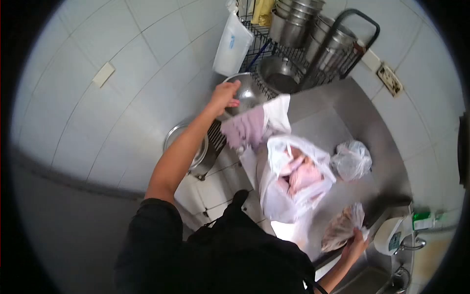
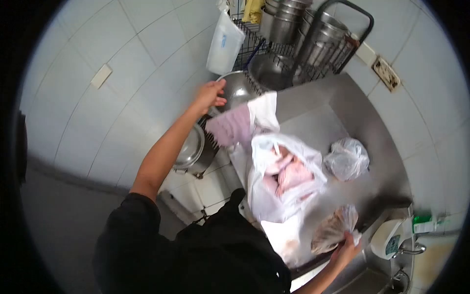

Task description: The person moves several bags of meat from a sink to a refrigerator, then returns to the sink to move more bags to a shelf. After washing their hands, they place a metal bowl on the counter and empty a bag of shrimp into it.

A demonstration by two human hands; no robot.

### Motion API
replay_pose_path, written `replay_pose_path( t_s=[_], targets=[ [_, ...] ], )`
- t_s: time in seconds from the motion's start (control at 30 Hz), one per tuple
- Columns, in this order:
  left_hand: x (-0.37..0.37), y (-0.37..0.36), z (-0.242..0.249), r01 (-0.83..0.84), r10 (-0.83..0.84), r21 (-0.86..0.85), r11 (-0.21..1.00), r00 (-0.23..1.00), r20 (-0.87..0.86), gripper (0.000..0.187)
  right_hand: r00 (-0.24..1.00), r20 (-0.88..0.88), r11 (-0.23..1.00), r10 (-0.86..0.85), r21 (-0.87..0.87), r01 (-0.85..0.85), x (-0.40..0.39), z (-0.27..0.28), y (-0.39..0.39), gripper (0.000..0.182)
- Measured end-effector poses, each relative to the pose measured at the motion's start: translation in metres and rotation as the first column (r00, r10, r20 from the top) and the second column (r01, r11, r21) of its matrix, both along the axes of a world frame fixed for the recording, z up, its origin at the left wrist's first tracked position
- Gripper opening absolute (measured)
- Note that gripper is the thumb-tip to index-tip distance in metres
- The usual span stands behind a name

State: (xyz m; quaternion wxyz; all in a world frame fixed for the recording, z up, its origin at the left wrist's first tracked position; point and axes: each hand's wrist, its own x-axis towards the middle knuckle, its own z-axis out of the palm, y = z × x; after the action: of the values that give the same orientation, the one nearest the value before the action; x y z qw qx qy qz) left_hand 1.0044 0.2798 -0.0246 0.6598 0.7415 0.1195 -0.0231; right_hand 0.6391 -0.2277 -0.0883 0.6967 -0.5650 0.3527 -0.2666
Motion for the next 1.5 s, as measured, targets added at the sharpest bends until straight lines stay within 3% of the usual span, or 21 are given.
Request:
replay_pose_path(
  t_s=[0.1, 0.17, 0.23, 0.37, 0.5, 0.53, 0.57, 0.63, 0.73, 0.9, 1.1, 1.17, 1.33, 1.43, 1.5],
  targets=[
    [0.079, -0.011, -0.048, 0.07, -0.067, 0.059, 0.996, 0.996, -0.054, 0.062, 0.982, -0.134, 0.99, -0.13, 0.035, 0.136, -0.004, 0.025, 0.041, 0.016],
    [0.137, -0.021, -0.064, 0.07, -0.064, 0.123, 0.99, 0.997, -0.049, 0.064, 0.961, -0.13, 0.966, -0.245, 0.048, 0.253, 0.002, 0.039, 0.069, 0.02],
    [0.166, -0.034, -0.081, 0.071, -0.049, 0.235, 0.969, 0.994, -0.1, 0.066, 0.955, -0.147, 0.962, -0.256, 0.062, 0.267, -0.019, 0.04, 0.071, 0.027],
    [0.198, -0.05, -0.074, 0.071, -0.023, 0.294, 0.953, 0.986, -0.165, 0.065, 0.925, -0.102, 0.926, -0.365, 0.058, 0.372, -0.018, 0.065, 0.111, 0.032],
    [0.223, -0.059, -0.085, 0.072, -0.033, 0.229, 0.971, 0.984, -0.172, 0.037, 0.915, -0.068, 0.915, -0.399, 0.045, 0.402, -0.027, 0.063, 0.127, 0.036],
    [0.228, -0.063, -0.093, 0.006, 0.022, 0.227, 0.974, 0.993, -0.117, 0.029, 0.906, -0.075, 0.906, -0.417, 0.04, 0.421, -0.028, 0.06, 0.129, 0.039],
    [0.231, -0.064, -0.09, 0.009, 0.007, 0.164, 0.986, 0.995, -0.095, 0.029, 0.916, -0.044, 0.917, -0.398, 0.019, 0.399, -0.028, 0.056, 0.132, 0.04],
    [0.231, -0.065, -0.085, 0.018, -0.016, 0.05, 0.999, 0.999, -0.046, 0.029, 0.888, -0.076, 0.891, -0.453, -0.016, 0.453, -0.028, 0.051, 0.138, 0.038],
    [0.213, -0.056, -0.052, 0.003, 0.001, 0.128, 0.992, 1.0, -0.031, 0.029, 0.905, -0.071, 0.906, -0.42, 0.017, 0.423, -0.037, 0.045, 0.136, 0.036],
    [0.154, 0.029, -0.002, 0.081, -0.081, 0.001, 0.997, 0.997, -0.003, 0.023, 0.913, -0.025, 0.911, -0.408, 0.05, 0.408, -0.037, 0.039, 0.134, 0.034],
    [0.086, 0.138, 0.052, 0.026, -0.019, 0.18, 0.983, 0.999, -0.043, 0.018, 0.906, -0.064, 0.907, -0.418, 0.029, 0.42, -0.031, 0.038, 0.115, 0.032],
    [0.072, 0.163, 0.059, 0.012, -0.001, 0.167, 0.986, 0.998, -0.066, 0.017, 0.898, -0.079, 0.901, -0.432, 0.004, 0.433, -0.027, 0.04, 0.108, 0.031],
    [0.074, 0.161, 0.04, -0.041, 0.057, 0.123, 0.992, 0.99, -0.128, 0.013, 0.914, -0.088, 0.917, -0.397, -0.006, 0.398, -0.022, 0.037, 0.082, 0.02],
    [0.105, 0.159, -0.008, 0.073, -0.036, 0.158, 0.985, 0.974, -0.225, 0.012, 0.924, -0.06, 0.926, -0.377, -0.008, 0.377, -0.019, 0.035, 0.074, 0.018],
    [0.114, 0.147, -0.027, 0.079, -0.058, 0.085, 0.993, 0.974, -0.219, 0.012, 0.939, -0.015, 0.939, -0.345, 0.001, 0.345, -0.013, 0.042, 0.082, 0.019]
  ],
)
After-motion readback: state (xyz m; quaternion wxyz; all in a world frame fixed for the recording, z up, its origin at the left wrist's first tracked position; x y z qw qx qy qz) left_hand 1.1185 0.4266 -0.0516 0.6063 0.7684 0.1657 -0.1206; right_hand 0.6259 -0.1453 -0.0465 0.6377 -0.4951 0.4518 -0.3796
